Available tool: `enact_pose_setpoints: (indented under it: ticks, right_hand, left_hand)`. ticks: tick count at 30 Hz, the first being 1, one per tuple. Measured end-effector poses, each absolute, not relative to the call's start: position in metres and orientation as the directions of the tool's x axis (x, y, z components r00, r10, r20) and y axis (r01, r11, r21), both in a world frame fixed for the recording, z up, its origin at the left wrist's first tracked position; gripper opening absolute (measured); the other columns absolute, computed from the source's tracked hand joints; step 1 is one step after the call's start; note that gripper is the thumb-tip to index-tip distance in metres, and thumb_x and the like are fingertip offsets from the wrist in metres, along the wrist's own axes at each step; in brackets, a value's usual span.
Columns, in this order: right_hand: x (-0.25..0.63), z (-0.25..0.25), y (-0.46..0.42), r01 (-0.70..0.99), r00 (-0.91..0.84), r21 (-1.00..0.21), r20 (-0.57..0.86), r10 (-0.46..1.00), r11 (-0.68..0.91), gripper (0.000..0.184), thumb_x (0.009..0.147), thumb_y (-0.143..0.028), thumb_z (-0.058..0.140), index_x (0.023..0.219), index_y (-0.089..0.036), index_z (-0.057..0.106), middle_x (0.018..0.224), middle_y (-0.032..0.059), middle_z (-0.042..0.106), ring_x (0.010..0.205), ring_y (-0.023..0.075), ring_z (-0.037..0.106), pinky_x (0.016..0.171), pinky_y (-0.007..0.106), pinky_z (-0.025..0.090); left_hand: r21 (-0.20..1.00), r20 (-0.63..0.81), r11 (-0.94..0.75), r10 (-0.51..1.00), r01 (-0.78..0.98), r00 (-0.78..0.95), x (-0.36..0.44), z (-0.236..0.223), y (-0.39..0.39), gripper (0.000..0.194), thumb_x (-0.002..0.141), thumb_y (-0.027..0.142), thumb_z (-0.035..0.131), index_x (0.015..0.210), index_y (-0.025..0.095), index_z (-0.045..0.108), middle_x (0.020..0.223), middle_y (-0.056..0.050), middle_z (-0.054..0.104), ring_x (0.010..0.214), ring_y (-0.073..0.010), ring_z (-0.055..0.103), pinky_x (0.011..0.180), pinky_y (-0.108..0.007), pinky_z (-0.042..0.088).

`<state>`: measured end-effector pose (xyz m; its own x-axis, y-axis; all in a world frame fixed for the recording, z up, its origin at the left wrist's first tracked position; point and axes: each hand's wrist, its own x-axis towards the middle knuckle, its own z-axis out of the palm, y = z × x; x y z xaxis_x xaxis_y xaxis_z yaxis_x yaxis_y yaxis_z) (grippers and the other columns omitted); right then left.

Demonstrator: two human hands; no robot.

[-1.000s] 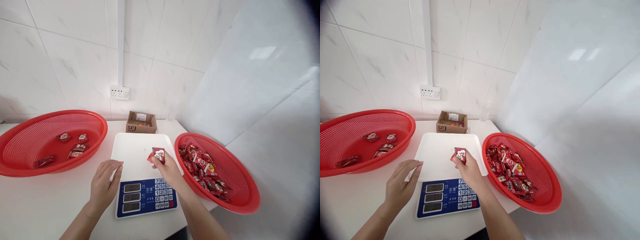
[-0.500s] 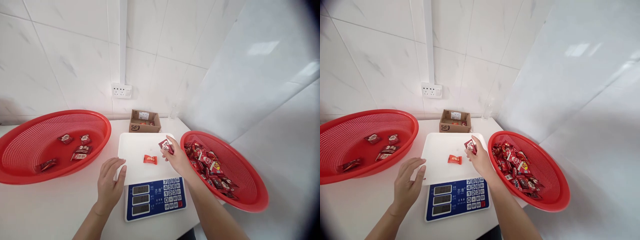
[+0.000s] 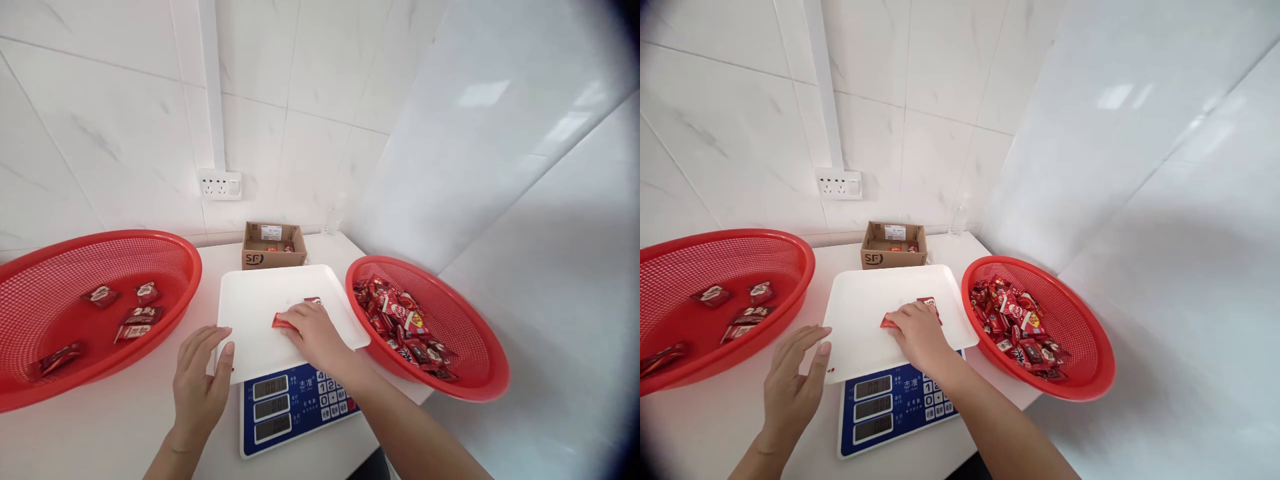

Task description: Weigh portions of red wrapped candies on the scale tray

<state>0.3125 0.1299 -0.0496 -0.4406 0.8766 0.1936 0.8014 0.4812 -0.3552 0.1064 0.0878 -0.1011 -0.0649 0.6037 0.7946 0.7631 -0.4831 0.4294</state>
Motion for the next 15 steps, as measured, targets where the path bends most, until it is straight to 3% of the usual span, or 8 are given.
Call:
enact_pose_setpoints:
  ticks: [2,6,11,15]
  right_hand:
    - [0.312,-0.049,0.135,0.859,-0.375,-0.294,0.200,0.905,0.420,0.022,0.090,-0.033,0.054,0.102,-0.022,0.069,0.098,0.0066,0.068,0.099,0.0237,0.057,0.092,0.043,0.039]
    - [0.328,-0.039,0.134,0.915,-0.262,-0.243,0.253,0.931,0.323,0.040,0.088,-0.043,0.054,0.120,-0.021,0.061,0.119,0.0114,0.061,0.111,0.0301,0.051,0.089,0.045,0.041]
    - [0.348,-0.036,0.127,0.929,-0.179,-0.307,0.111,0.978,0.205,0.038,0.088,-0.028,0.054,0.124,-0.020,0.059,0.123,0.0128,0.058,0.113,0.0299,0.052,0.091,0.043,0.043]
    - [0.334,-0.040,0.128,0.876,-0.255,-0.396,0.108,0.961,0.277,0.032,0.086,-0.018,0.054,0.117,-0.017,0.063,0.123,0.0126,0.058,0.116,0.0257,0.052,0.099,0.039,0.040]
  left_hand:
    - [0.426,0.795,-0.476,0.603,0.769,-0.067,0.107,-0.101,0.088,0.017,0.086,0.017,0.052,0.102,0.018,0.059,0.097,-0.009,0.064,0.101,-0.0210,0.057,0.089,-0.036,0.046]
    - [0.425,0.796,-0.482,0.603,0.766,-0.062,0.107,-0.102,0.088,0.017,0.086,0.016,0.052,0.101,0.018,0.059,0.097,-0.009,0.064,0.100,-0.0204,0.057,0.089,-0.035,0.047]
    - [0.435,0.791,-0.487,0.609,0.757,-0.063,0.108,-0.102,0.089,0.017,0.087,0.016,0.051,0.102,0.019,0.058,0.097,-0.008,0.064,0.100,-0.0207,0.057,0.087,-0.036,0.048]
    - [0.437,0.788,-0.493,0.614,0.752,-0.055,0.109,-0.101,0.089,0.017,0.087,0.017,0.050,0.102,0.020,0.058,0.097,-0.008,0.063,0.100,-0.0210,0.057,0.086,-0.036,0.047]
